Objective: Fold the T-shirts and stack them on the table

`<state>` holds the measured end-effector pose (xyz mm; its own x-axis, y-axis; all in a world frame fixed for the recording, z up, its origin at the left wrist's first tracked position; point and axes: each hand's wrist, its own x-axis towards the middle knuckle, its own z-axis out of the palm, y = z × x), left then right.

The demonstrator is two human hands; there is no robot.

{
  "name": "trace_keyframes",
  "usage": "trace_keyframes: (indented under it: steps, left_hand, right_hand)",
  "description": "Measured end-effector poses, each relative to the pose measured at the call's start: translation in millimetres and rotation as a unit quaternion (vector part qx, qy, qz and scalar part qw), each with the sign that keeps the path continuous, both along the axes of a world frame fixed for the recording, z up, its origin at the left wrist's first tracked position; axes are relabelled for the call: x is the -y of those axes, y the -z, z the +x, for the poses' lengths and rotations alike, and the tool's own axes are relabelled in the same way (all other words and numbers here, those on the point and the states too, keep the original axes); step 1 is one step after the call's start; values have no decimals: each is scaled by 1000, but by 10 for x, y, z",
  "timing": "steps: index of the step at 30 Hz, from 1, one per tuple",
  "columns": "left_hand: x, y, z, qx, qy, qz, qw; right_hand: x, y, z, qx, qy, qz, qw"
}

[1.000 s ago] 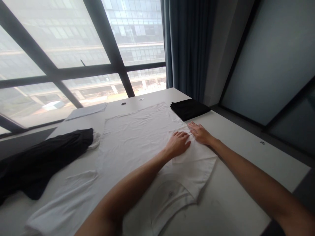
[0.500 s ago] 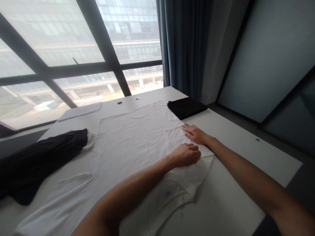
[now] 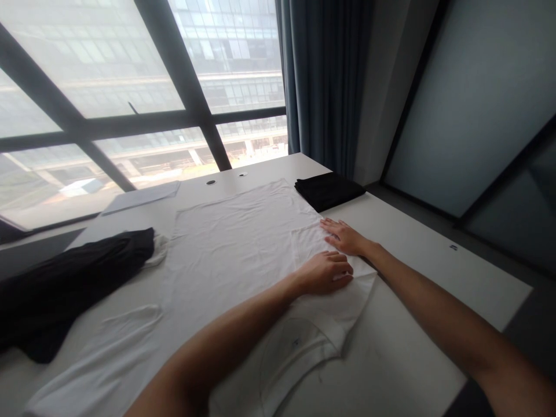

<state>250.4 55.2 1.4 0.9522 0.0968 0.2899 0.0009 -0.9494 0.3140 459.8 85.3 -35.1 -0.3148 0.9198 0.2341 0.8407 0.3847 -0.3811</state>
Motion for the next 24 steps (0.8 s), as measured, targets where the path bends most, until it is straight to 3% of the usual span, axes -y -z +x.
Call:
trace_keyframes:
  steps: [4,10,13,15,16,18,20,22,24]
  left_hand:
    - [3,26,-11,31,30,-15,999]
    - [7,78,-22,-66,86,-1,994]
    - [12,47,-26,-94,98,3,991]
    - [19,20,-30,-103,94,1,990]
    - [24,9,-32,-106,91,0,990]
    - [31,-2,-34,-107,91,-3,990]
    - [37,-2,-33,-106,93,-5,990]
    - [41,1,-31,-106,90,-3,990]
    - [45,-2,-32,-110,85,-1,990]
  right_hand:
    - [-33,25,15,6,-7,-4,1000]
    - [-38,70,47,-23,-5,-31,999]
    - [-24,37,24,-105,-2,-20,994]
    - [-10,-24,-20,-213,15,10,977]
    - [-1,-64,-49,-287,29,23,957]
    - [18,-146,-110,-449,39,-4,893]
    - [26,-204,-155,-580,10,-123,805]
    - [11,-219,-165,-650,-14,-260,714]
    - [-33,-195,-129,-704,21,-312,638]
